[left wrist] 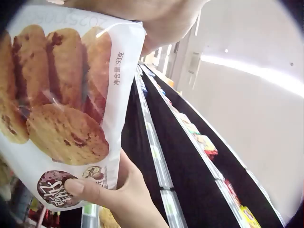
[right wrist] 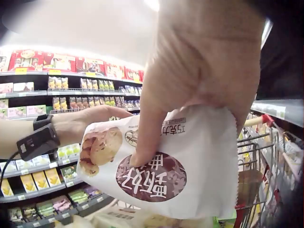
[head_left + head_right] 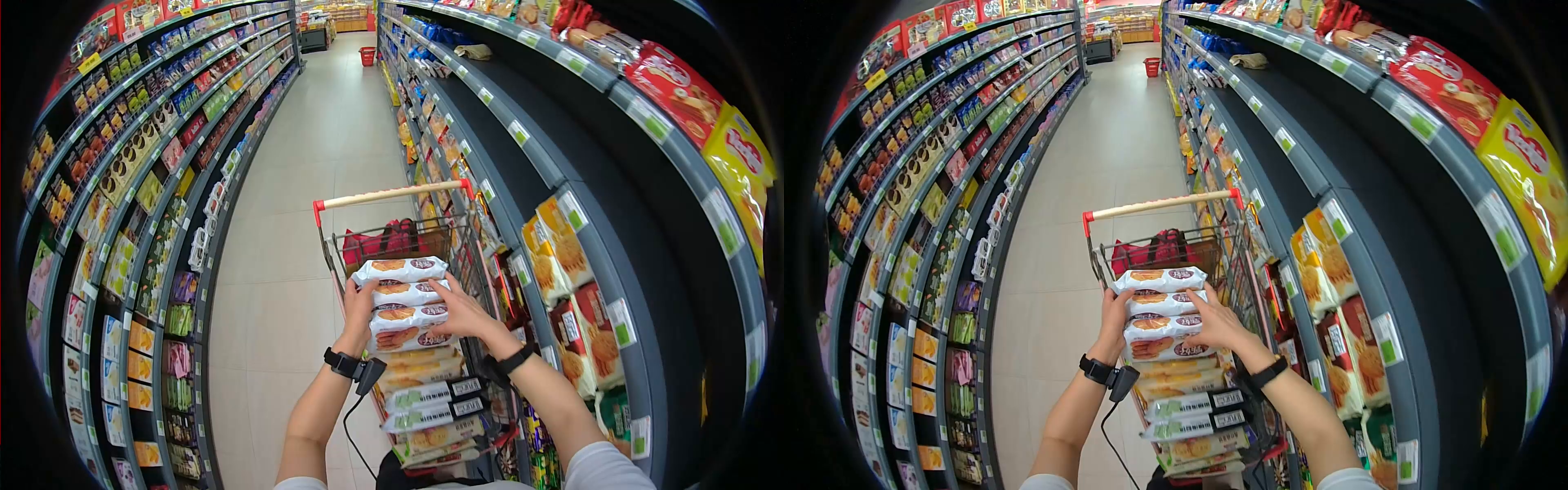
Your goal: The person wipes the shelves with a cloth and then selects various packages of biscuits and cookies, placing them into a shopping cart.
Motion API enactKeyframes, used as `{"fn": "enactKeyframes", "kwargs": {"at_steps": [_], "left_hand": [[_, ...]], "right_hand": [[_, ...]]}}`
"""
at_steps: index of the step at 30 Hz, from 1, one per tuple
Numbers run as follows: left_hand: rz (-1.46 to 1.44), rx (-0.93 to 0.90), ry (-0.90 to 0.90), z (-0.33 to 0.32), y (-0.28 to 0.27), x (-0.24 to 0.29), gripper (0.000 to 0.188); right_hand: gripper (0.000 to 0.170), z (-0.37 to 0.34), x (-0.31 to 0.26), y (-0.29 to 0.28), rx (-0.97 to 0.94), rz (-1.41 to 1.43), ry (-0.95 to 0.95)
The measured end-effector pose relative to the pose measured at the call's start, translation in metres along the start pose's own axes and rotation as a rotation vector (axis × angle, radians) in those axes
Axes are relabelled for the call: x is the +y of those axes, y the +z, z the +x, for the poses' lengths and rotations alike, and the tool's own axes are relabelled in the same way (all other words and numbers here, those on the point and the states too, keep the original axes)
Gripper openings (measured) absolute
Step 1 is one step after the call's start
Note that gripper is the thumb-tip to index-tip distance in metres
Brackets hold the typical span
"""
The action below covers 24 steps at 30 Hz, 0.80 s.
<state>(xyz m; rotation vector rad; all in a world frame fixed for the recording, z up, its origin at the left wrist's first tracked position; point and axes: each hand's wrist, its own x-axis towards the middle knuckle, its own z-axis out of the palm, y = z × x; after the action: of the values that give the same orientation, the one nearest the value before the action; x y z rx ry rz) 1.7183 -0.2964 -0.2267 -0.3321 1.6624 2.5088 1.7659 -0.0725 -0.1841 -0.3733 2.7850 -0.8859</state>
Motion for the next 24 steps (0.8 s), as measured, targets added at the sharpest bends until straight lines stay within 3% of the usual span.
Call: {"fn": "enactKeyframes", "kwargs": {"at_steps": [3,5,6,7,8,9,11,13,15,16,17,18,20,24], "left_hand": [[-0.010,0.056,0.002,0.066,-0.025,-0.025,0.037],[-0.013,0.059,0.017,0.100,-0.047,-0.047,0.046],[0.068,0.096,-0.017,0.112,-0.057,-0.057,0.054],[0.153,0.131,-0.057,0.123,-0.071,-0.073,0.061],[0.409,0.169,-0.019,0.151,-0.104,-0.115,0.076],[0.426,0.162,-0.030,0.144,-0.100,-0.112,0.076],[0.570,0.183,0.145,0.114,-0.088,-0.103,0.084],[0.689,0.197,0.113,0.070,-0.073,-0.083,0.081],[0.586,0.158,0.240,0.035,-0.057,-0.070,0.077],[0.449,0.076,0.242,0.006,-0.037,-0.051,0.069],[0.267,-0.075,0.081,-0.036,0.006,-0.021,0.064],[0.209,-0.210,0.199,-0.046,-0.002,-0.036,0.060],[0.290,-0.292,0.183,-0.103,0.023,-0.015,0.060],[0.310,-0.583,0.174,-0.225,0.080,0.026,0.055]], "right_hand": [[0.115,0.065,0.025,0.018,-0.022,-0.050,-0.054],[0.114,0.096,0.031,0.027,-0.106,-0.091,0.008],[0.104,0.106,0.043,0.042,-0.076,-0.081,-0.019],[0.104,0.111,0.047,0.053,-0.074,-0.069,-0.018],[0.097,0.112,0.050,0.064,-0.100,-0.149,0.004],[0.091,0.110,0.055,0.075,-0.128,-0.226,0.031],[0.082,0.098,0.065,0.096,-0.155,-0.160,0.088],[0.080,0.071,0.070,0.109,0.028,-0.138,-0.038],[0.079,0.051,0.059,0.102,0.124,-0.042,-0.003],[0.079,0.042,0.061,0.104,0.209,-0.038,-0.010],[0.080,0.001,0.045,0.075,0.259,0.084,-0.031],[0.080,-0.019,0.035,0.068,0.319,0.122,-0.031],[0.073,-0.062,0.021,0.059,0.467,0.152,-0.105],[0.067,-0.197,-0.027,-0.008,0.470,0.256,-0.055]]}}
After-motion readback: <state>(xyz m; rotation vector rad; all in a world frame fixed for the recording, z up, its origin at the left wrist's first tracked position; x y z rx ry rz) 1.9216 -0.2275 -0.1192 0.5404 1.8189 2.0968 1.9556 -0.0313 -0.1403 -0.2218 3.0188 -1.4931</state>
